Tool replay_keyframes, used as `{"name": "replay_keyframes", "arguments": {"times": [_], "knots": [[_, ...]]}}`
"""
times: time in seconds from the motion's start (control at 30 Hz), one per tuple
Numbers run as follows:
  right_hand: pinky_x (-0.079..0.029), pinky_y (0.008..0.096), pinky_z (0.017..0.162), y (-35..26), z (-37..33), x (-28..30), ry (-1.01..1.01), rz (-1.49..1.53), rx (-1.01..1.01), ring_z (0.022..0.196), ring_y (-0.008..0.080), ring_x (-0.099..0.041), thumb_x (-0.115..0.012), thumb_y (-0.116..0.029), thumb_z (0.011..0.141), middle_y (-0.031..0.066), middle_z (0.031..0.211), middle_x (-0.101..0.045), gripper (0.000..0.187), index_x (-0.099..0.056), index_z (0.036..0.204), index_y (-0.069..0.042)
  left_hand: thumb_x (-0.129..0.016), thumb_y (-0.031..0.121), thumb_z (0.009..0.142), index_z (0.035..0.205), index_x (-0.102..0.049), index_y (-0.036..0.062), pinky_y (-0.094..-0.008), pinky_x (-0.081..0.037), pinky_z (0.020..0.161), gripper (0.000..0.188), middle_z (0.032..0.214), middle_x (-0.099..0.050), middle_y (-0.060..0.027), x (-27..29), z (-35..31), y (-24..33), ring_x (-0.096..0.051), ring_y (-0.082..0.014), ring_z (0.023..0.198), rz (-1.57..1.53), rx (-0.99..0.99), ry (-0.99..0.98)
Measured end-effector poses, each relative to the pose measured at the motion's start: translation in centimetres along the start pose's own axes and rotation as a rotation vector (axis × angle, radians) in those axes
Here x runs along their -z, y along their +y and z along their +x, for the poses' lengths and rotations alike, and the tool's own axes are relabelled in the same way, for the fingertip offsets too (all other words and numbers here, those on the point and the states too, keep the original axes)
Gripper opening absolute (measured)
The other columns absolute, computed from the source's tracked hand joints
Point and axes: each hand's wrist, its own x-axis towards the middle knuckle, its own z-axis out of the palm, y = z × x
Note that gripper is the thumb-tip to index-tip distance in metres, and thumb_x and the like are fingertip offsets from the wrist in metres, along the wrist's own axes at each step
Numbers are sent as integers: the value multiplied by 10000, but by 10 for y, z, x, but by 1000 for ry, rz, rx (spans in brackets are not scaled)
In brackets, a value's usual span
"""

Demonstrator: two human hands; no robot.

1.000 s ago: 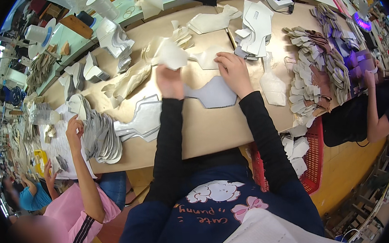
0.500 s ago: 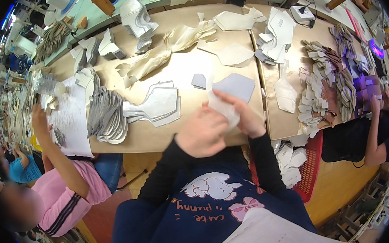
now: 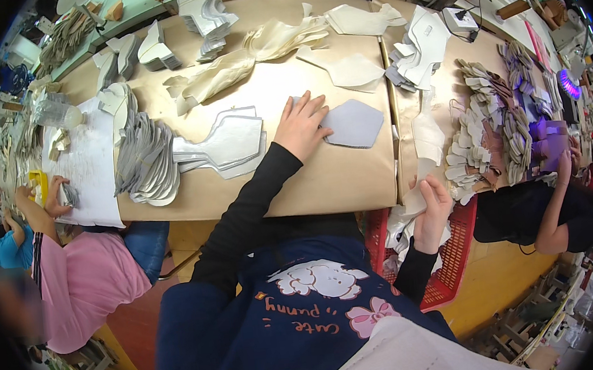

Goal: The person repeatedly picks up pre-cut fabric mask pieces from a table, folds them in half, and places them into a stack. The person also occasionally picks up and folds smaller rectangular fabric pieces. The work is performed by hand at a table in a workshop setting.

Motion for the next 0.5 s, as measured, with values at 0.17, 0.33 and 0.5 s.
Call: {"name": "replay_keyframes", "arguments": {"times": [0.17,0.33,0.5], "knots": [[-499,318,930,-9,-11,-7,-38,-125,206,986,199,-656,-707,57,886,110,1043,-700,123,-699,1005,30,-770,282,835,1179,-684,110,-512,-300,1187,393,1254,-657,-55,3,-12,4,-559,-225,1277,-81,4,136],[-470,310,949,-18,-11,-25,-149,-350,380,1012,177,-625,-725,103,841,90,1032,-677,115,-707,940,48,-772,228,822,1078,-714,120,-481,-341,1157,283,1036,-728,-20,13,-17,1,-662,-169,1079,-116,-43,184],[-457,332,949,-24,-10,-31,-40,-244,292,957,201,-631,-748,84,808,98,967,-696,105,-706,903,70,-739,210,848,1071,-705,137,-477,-350,1148,237,1058,-732,1,8,-10,-10,-641,-140,1154,-37,-106,196]]}}
